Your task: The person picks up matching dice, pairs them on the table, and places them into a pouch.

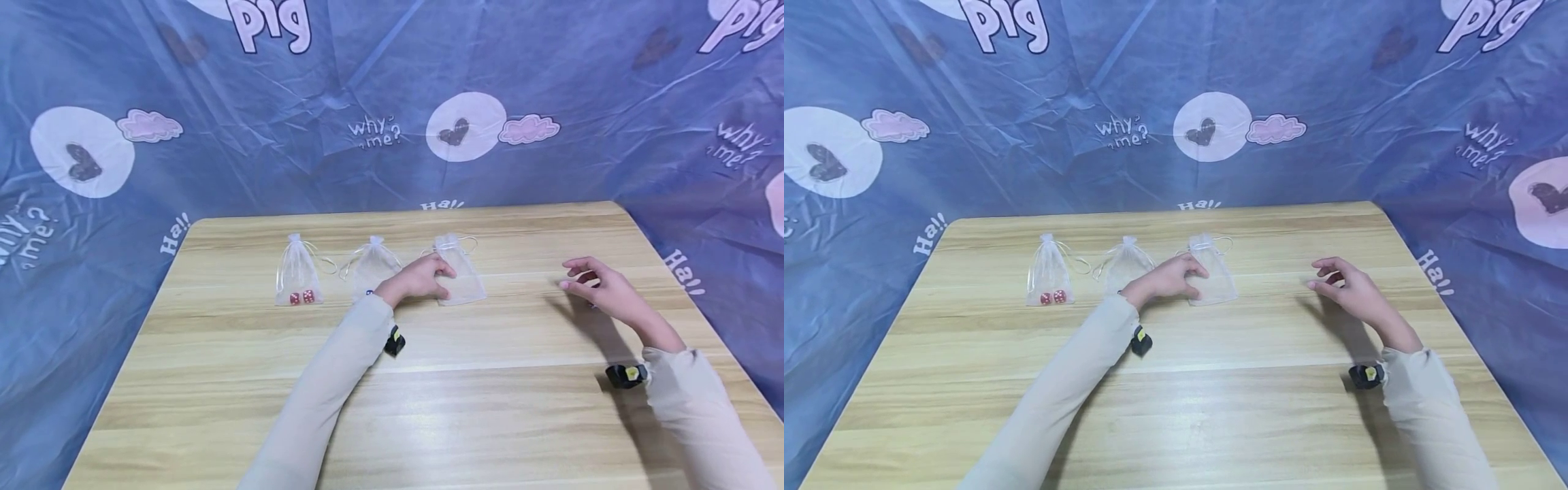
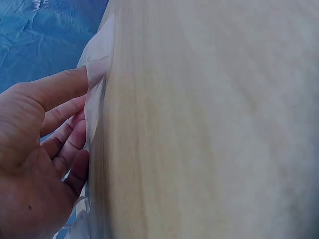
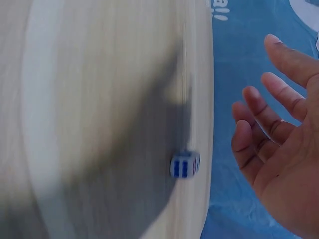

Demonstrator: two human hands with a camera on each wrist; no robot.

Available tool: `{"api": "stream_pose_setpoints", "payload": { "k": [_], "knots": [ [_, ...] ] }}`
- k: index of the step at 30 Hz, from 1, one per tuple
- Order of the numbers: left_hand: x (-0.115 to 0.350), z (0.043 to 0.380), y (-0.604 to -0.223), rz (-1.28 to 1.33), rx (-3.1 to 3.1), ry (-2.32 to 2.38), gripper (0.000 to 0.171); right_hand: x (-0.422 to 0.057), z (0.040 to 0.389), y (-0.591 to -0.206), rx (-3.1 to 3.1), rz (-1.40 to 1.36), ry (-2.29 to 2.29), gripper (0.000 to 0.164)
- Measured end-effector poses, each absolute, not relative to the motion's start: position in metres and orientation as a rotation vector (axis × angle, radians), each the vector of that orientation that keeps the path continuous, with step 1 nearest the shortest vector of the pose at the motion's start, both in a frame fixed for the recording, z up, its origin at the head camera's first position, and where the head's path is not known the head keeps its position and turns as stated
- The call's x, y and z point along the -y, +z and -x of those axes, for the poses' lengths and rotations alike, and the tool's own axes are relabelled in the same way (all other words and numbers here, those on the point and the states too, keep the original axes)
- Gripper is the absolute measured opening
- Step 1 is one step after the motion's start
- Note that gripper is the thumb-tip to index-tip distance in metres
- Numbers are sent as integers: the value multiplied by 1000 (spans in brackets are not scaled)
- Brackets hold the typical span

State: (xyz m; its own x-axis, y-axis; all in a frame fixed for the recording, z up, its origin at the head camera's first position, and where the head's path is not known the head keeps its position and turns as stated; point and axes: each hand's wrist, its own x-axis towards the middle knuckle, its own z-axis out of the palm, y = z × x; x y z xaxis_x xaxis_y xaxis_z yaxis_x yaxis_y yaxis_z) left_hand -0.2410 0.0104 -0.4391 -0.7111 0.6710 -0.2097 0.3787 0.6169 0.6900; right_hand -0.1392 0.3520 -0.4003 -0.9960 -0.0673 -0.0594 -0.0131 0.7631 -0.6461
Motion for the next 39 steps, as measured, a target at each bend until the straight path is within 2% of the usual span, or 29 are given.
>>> {"api": "stream_pose_setpoints", "payload": {
  "k": [19, 39],
  "knots": [
    [-12, 243, -440, -818, -2368, 838, 48, -396, 111, -419, -2886, 2, -1117, 41],
    [-12, 247, -440, -833, -2326, 827, 44, -411, 100, -427, -2822, -102, -1126, 43]
  ]
}}
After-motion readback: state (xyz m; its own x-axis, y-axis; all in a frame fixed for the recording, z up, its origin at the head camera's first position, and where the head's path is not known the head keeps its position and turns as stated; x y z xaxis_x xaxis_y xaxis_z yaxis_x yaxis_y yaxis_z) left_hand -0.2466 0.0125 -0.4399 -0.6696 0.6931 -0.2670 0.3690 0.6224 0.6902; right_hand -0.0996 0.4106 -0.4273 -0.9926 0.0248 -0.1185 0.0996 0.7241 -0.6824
